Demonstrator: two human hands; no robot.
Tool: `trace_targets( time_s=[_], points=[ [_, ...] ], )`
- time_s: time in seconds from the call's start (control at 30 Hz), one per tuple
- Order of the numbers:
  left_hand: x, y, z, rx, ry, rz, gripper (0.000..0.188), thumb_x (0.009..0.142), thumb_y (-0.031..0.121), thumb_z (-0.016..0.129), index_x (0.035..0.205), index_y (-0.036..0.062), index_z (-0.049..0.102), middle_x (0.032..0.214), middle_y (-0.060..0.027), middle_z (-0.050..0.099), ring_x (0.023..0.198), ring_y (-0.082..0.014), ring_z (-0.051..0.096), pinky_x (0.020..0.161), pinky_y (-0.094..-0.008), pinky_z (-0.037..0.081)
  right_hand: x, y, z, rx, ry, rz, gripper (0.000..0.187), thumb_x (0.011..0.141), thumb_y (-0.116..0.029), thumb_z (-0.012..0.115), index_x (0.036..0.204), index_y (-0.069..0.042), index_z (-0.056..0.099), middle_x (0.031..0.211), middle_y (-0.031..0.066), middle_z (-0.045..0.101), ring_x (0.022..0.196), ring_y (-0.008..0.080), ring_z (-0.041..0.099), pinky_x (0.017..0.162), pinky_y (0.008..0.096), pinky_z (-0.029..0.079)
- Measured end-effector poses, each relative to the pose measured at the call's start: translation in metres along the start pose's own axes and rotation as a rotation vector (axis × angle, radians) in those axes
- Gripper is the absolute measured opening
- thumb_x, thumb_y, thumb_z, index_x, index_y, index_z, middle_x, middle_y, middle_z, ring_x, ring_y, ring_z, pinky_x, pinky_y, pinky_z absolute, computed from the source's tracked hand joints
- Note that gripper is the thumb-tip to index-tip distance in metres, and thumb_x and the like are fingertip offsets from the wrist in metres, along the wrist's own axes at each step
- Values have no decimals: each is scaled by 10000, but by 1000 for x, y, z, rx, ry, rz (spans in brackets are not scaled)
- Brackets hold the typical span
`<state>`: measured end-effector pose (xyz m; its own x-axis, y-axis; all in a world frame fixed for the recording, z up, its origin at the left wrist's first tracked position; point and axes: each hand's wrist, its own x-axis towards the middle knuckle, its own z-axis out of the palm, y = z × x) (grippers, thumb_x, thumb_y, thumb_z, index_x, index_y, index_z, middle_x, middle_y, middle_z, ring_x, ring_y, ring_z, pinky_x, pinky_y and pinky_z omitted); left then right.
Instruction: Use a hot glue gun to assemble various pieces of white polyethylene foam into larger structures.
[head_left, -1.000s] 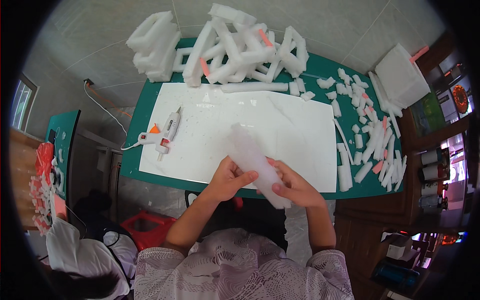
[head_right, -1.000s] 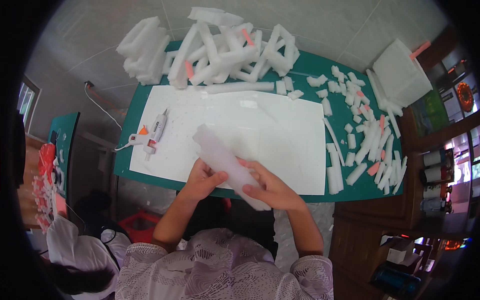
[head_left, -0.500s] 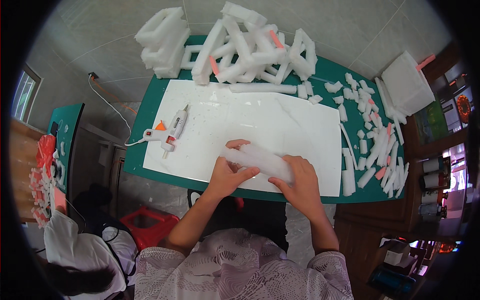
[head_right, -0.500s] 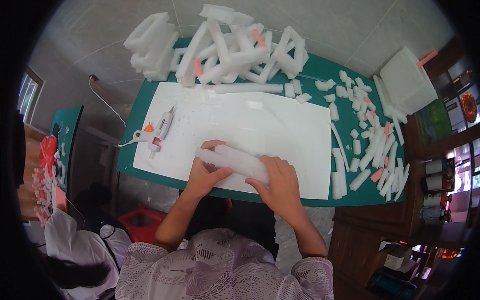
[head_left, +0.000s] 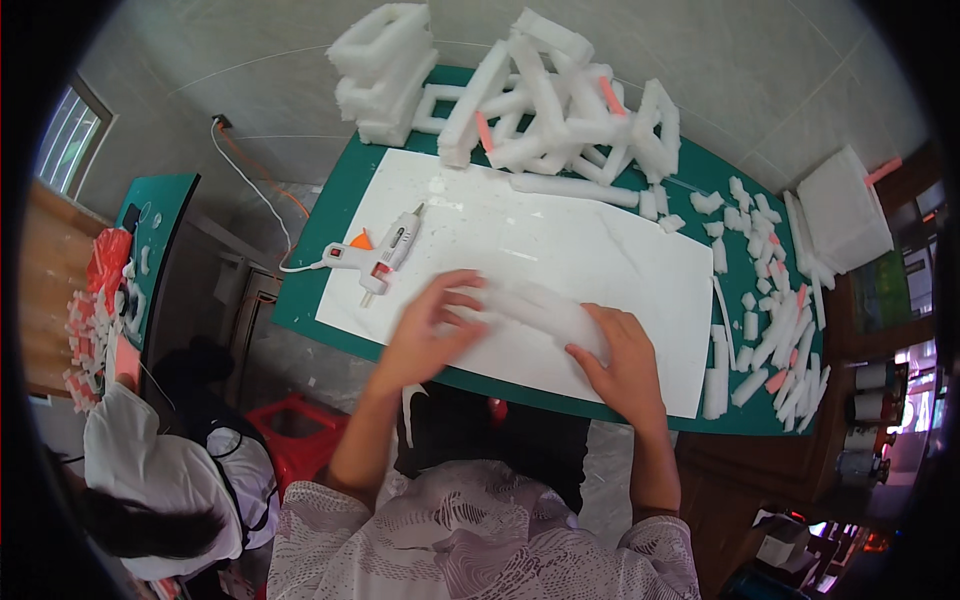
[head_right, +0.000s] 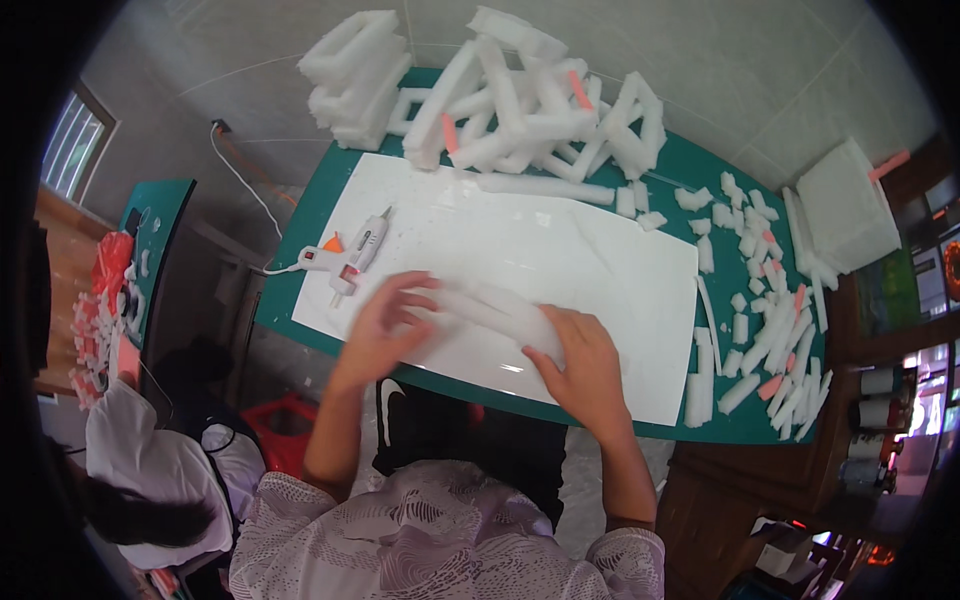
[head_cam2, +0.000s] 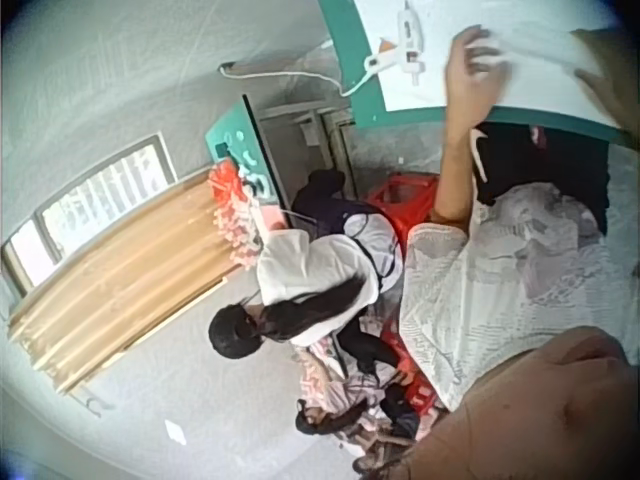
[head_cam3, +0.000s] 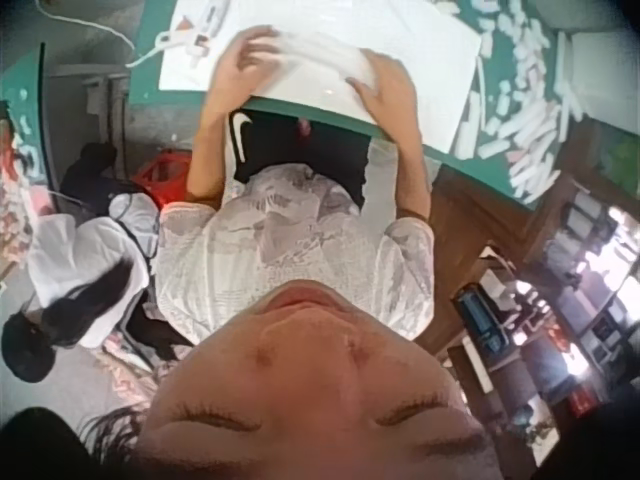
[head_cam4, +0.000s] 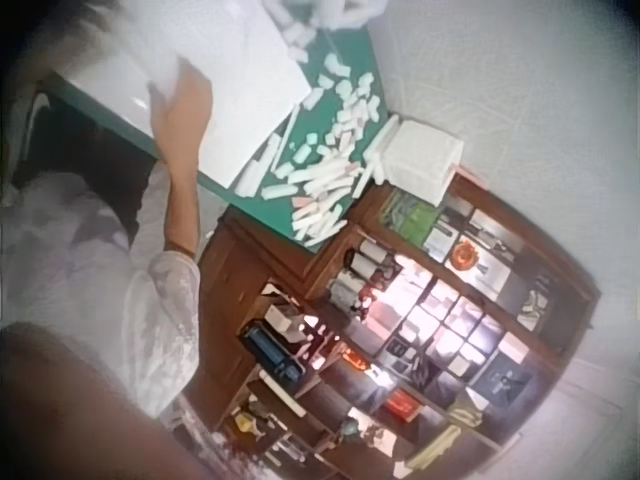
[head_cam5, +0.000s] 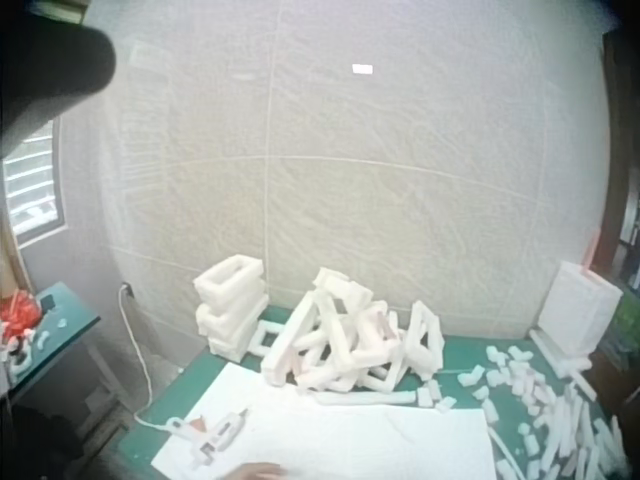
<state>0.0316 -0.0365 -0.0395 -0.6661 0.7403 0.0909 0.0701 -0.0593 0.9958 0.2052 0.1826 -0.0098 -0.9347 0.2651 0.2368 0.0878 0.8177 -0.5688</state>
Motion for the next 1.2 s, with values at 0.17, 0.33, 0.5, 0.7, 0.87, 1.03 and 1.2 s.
trace_targets(
  time_s=[0.17, 0.33, 0.5, 0.7, 0.87, 1.03, 1.2],
  points=[
    [-6, 19, -104, 792, 286, 241, 346, 837, -60, 545, 1170, 19, 601, 1116, -151, 658, 1052, -301, 634, 929, -368, 484, 22, 8, 11, -114, 28, -42, 452, 824, -203, 740, 1201, 5, 599, 1122, 177, 630, 1050, 366, 581, 915, 427, 468],
    [6, 11, -148, 1193, 44, 155, 540, 725, -98, 542, 1254, 10, 539, 1308, -180, 556, 1240, -374, 500, 1043, -464, 406, 41, 12, 20, -90, -33, -16, 445, 828, -205, 729, 1196, 9, 599, 1155, 175, 606, 1066, 357, 559, 927, 419, 452],
    [20, 10, -148, 1344, -80, 112, 510, 707, -59, 573, 1210, 22, 548, 1235, -169, 557, 1158, -375, 539, 964, -447, 447, 47, 18, 33, -93, -72, -4, 469, 817, -208, 758, 1206, 6, 608, 1155, 161, 606, 1069, 334, 576, 941, 392, 466],
    [21, 4, -144, 1476, -89, 266, 513, 661, 9, 639, 1164, 43, 548, 1019, -136, 552, 993, -334, 570, 852, -429, 486, 48, 22, 38, -85, -100, -27, 465, 820, -214, 751, 1204, 7, 610, 1159, 167, 605, 1088, 338, 560, 956, 399, 451],
    [-4, 23, -109, 1349, -70, 306, 576, 616, 48, 681, 1180, 104, 580, 980, -103, 532, 904, -304, 595, 635, -414, 520, 47, 21, 37, -86, -116, -27, 456, 824, -209, 739, 1205, 7, 610, 1156, 164, 601, 1074, 334, 551, 953, 401, 444],
    [-20, 20, -66, 1387, -203, 357, 571, 640, 68, 719, 1189, 146, 588, 981, -76, 540, 848, -249, 602, 595, -363, 537, 48, 22, 39, -85, -108, -28, 458, 825, -212, 735, 1207, 6, 608, 1148, 163, 599, 1073, 331, 548, 949, 400, 443],
    [-22, 14, -51, 1400, -220, 373, 551, 657, 69, 721, 1186, 151, 592, 980, -71, 543, 823, -223, 605, 558, -336, 530, 47, 22, 38, -80, -102, -29, 460, 827, -215, 733, 1210, 7, 606, 1140, 157, 598, 1071, 329, 549, 942, 401, 444]
  ],
)
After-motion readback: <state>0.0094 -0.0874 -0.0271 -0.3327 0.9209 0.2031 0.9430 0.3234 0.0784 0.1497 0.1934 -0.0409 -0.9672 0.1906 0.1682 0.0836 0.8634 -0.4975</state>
